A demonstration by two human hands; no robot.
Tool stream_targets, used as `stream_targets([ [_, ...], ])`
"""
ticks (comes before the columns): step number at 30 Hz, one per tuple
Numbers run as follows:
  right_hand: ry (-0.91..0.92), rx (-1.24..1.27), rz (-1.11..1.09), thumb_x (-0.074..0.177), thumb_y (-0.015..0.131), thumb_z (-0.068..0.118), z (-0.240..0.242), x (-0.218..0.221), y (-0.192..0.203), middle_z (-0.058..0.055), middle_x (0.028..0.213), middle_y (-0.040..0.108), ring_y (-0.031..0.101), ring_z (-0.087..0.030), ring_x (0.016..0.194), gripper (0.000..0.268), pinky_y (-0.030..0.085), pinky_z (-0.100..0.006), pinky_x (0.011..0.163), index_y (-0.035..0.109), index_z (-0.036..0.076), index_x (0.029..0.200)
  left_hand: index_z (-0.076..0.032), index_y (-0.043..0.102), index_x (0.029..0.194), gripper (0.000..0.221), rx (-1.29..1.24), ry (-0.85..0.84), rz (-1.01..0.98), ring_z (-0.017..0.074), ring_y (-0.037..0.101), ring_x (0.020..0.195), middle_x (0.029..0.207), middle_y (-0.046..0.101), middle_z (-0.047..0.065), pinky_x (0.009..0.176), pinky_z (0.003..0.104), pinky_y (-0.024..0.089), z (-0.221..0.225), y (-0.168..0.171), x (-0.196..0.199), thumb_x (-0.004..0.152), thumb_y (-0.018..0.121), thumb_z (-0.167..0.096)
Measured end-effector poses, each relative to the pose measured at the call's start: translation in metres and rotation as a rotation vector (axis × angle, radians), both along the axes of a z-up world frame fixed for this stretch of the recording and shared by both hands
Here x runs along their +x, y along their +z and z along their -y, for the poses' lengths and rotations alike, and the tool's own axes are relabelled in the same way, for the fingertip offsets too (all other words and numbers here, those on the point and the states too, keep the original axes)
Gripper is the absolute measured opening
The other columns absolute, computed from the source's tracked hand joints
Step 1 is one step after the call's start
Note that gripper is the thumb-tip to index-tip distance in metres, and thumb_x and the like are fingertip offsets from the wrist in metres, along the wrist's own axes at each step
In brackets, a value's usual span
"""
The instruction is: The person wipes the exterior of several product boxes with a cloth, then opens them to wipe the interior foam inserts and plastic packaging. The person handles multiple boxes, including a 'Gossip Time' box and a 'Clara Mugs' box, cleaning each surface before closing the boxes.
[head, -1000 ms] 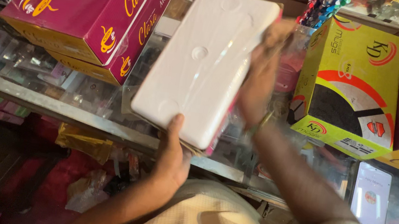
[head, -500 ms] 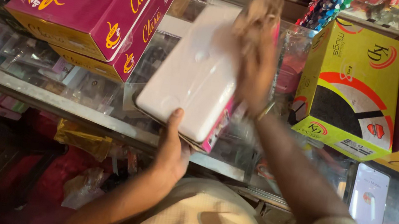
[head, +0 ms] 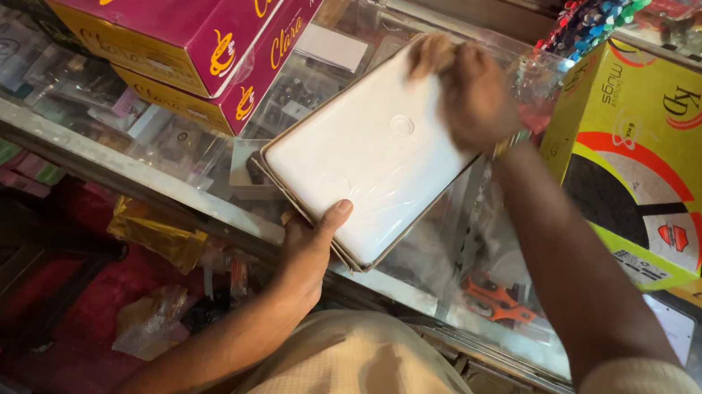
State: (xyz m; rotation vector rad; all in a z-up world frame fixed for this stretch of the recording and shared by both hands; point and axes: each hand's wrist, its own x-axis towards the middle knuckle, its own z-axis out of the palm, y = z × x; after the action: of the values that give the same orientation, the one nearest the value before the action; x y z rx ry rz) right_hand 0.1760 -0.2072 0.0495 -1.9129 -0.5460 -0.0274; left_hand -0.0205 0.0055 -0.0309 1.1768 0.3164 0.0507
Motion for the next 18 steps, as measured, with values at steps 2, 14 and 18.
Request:
stream_targets([
  [2,-0.113,-0.518,0.427,0.098,0.050,0.009,-0.010,0.019,-0.010,-0.026,0.132,0.059,0.053,-0.040,0.128,0.029,0.038,-0.047,0.114,0.060,0.001,0.125,-0.004,0.038,0.145,0.085,0.002,0.020,-0.008,0.0213,0.048,0.133,0.143,0.051,0.013,0.112,0.038,0.038,-0.001,-0.004,0.002,0.079,0.080,-0.037],
  [14,0.527,-0.006,0.190,0.081,0.049,-0.006,0.010,-0.123,0.008,-0.015,0.127,0.077,0.079,-0.025,0.110,0.046,0.063,-0.038,0.095,0.078,0.007,0.115,-0.011,0.024,0.158,0.089,0.317,0.021,0.630,0.0226,0.047,0.135,0.149,0.043,0.008,0.114,0.041,0.045,-0.035,0.021,0.019,0.088,0.078,-0.023],
  [18,0.022,0.700,0.096,0.103,0.059,-0.003,0.073,-0.132,0.014,-0.016,0.113,0.071,0.069,-0.021,0.097,0.011,0.059,-0.033,0.086,0.068,-0.002,0.108,-0.012,0.028,0.149,0.098,1.264,0.031,0.974,0.0302,0.051,0.124,0.137,0.045,0.010,0.106,0.046,0.045,-0.075,0.070,0.032,0.076,0.088,-0.038],
])
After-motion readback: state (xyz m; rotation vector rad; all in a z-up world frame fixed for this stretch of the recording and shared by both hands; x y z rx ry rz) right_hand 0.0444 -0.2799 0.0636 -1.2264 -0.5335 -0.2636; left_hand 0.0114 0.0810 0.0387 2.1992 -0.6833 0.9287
